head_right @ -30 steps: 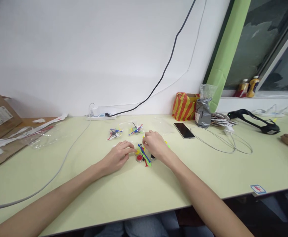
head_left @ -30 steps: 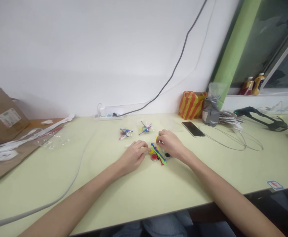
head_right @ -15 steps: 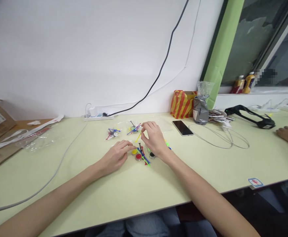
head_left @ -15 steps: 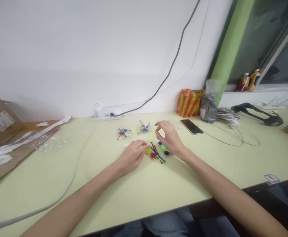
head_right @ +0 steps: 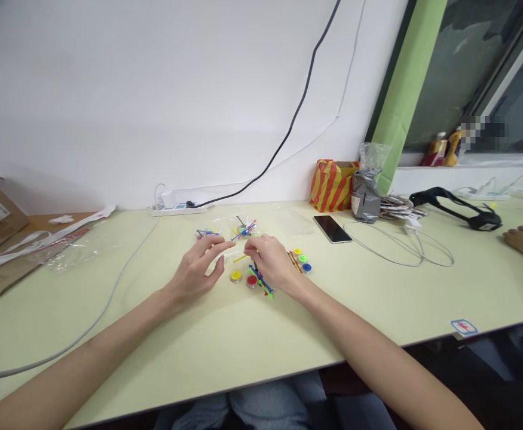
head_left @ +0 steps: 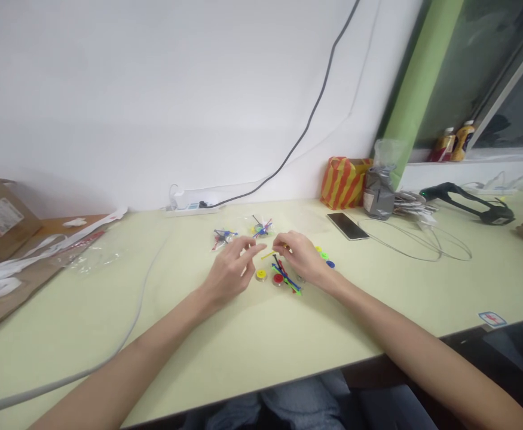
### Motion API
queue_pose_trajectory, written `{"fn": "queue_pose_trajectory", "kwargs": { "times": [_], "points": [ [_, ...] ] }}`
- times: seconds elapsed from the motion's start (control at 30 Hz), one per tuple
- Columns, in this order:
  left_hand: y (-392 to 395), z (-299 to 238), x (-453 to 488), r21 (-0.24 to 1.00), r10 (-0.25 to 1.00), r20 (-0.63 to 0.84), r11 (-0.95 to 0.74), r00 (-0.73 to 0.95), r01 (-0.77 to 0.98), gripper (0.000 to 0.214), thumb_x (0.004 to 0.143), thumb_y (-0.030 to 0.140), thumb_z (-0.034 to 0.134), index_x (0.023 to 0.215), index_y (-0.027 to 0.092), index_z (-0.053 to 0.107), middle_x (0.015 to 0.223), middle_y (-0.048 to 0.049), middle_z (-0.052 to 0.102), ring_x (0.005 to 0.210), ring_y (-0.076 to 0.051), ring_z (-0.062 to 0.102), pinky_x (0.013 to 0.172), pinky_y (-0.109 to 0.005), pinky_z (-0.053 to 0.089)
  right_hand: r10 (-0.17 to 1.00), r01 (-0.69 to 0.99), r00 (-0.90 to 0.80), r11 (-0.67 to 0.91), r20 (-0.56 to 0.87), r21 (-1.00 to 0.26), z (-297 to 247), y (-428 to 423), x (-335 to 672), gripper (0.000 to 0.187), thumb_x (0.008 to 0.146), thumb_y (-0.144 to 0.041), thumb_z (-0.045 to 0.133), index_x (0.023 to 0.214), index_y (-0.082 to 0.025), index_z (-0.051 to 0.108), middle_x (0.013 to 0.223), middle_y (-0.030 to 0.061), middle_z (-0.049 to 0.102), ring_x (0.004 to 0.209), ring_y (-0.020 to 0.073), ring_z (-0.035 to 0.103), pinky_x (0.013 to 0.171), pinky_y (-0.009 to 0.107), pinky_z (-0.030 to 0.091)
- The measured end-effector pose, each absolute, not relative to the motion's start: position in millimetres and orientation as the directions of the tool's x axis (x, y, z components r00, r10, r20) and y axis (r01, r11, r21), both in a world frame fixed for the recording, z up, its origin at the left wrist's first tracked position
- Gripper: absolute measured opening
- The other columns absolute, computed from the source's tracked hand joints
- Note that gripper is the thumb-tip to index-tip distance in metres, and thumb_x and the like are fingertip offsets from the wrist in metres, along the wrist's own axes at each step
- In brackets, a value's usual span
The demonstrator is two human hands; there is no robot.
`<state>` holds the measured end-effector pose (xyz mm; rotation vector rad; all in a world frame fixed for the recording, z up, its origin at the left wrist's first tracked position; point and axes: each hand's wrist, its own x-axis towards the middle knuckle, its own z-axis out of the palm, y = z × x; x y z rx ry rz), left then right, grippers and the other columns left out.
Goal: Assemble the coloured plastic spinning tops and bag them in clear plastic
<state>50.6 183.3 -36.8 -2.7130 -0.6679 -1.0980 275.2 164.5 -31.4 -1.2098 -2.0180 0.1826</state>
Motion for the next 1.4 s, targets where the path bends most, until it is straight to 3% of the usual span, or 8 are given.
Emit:
{"fn": "queue_pose_trajectory", "kwargs": {
  "times": [0.07, 0.13, 0.27, 0.43, 0.73, 0.93, 1.13, 1.4],
  "points": [
    [184, -32, 48, -0.001, 0.355, 0.700, -0.868, 0.620, 0.497, 0.026, 0.099, 0.017, 0.046, 0.121, 0.018, 0.060, 0.110, -0.0106, 0.059, 0.100, -0.023, 0.058, 0.086, -0.038, 0.046, 0.807, 0.612, -0.267, 0.565, 0.527, -0.554, -33, 159, 265, 0.012, 0.095, -0.013, 0.054, 0.088, -0.020, 0.060, 0.084, 0.0017, 0.066, 0.085, 0.0166, 0.059, 0.079, 0.026, 0.041],
    [184, -29, 45, -0.077, 0.359, 0.647, -0.847, 0.673, 0.527, 0.017, 0.101, 0.025, 0.049, 0.103, 0.018, 0.064, 0.102, -0.0091, 0.061, 0.093, -0.024, 0.057, 0.082, -0.039, 0.045, 0.814, 0.500, -0.272, 0.575, 0.513, -0.647, -33, 153, 256, 0.011, 0.095, -0.014, 0.053, 0.089, -0.020, 0.061, 0.081, 0.0001, 0.067, 0.081, 0.0153, 0.061, 0.079, 0.026, 0.043],
    [183, -25, 47, -0.216, 0.340, 0.540, -0.829, 0.770, 0.517, 0.029, 0.104, 0.023, 0.042, 0.083, 0.016, 0.062, 0.102, -0.0109, 0.060, 0.089, -0.024, 0.056, 0.079, -0.039, 0.043, 0.859, 0.358, -0.229, 0.511, 0.457, -0.781, -34, 153, 250, 0.006, 0.092, -0.020, 0.056, 0.088, -0.019, 0.061, 0.074, -0.0016, 0.067, 0.072, 0.0143, 0.063, 0.070, 0.024, 0.044],
    [177, -23, 49, -0.131, 0.415, 0.479, -0.838, 0.774, 0.530, 0.033, 0.104, 0.022, 0.039, 0.083, 0.017, 0.064, 0.109, -0.0116, 0.057, 0.094, -0.025, 0.054, 0.083, -0.042, 0.043, 0.932, 0.334, -0.167, 0.359, 0.320, -0.872, -41, 162, 257, 0.021, 0.085, -0.037, 0.068, 0.087, -0.018, 0.060, 0.064, -0.0025, 0.062, 0.057, 0.0131, 0.054, 0.056, 0.023, 0.038],
    [181, -31, 43, 0.003, 0.463, 0.391, -0.865, 0.796, 0.502, 0.039, 0.102, 0.020, 0.038, 0.074, 0.017, 0.063, 0.119, -0.0103, 0.055, 0.114, -0.028, 0.051, 0.094, -0.047, 0.042, 0.917, 0.614, -0.219, 0.394, 0.332, -0.684, -44, 164, 256, 0.020, 0.087, -0.034, 0.069, 0.076, -0.017, 0.064, 0.073, -0.0001, 0.066, 0.067, 0.0132, 0.058, 0.065, 0.024, 0.037],
    [183, -29, 41, -0.010, 0.468, 0.345, -0.865, 0.814, 0.502, 0.040, 0.103, 0.023, 0.037, 0.074, 0.017, 0.063, 0.120, -0.0100, 0.054, 0.115, -0.028, 0.050, 0.097, -0.048, 0.042, 0.925, 0.686, -0.258, 0.378, 0.278, -0.622, -40, 159, 255, 0.022, 0.091, -0.031, 0.066, 0.074, -0.018, 0.063, 0.068, -0.0020, 0.065, 0.062, 0.0122, 0.054, 0.064, 0.025, 0.034],
    [184, -32, 40, -0.012, 0.470, 0.320, -0.866, 0.823, 0.500, 0.040, 0.104, 0.025, 0.036, 0.076, 0.017, 0.064, 0.120, -0.0104, 0.054, 0.118, -0.029, 0.049, 0.099, -0.049, 0.041, 0.920, 0.775, -0.272, 0.383, 0.281, -0.503, -40, 159, 255, 0.024, 0.094, -0.034, 0.065, 0.076, -0.019, 0.063, 0.074, 0.0010, 0.067, 0.089, 0.0202, 0.057, 0.077, 0.029, 0.034],
    [181, -31, 45, -0.046, 0.429, 0.283, -0.887, 0.858, 0.459, 0.038, 0.105, 0.024, 0.036, 0.089, 0.019, 0.070, 0.117, -0.0110, 0.053, 0.114, -0.029, 0.049, 0.097, -0.047, 0.042, 0.927, 0.839, -0.325, 0.373, 0.185, -0.396, -29, 152, 250, 0.027, 0.099, -0.026, 0.060, 0.073, -0.020, 0.053, 0.070, 0.0022, 0.064, 0.092, 0.0229, 0.055, 0.077, 0.029, 0.033]
  ]
}}
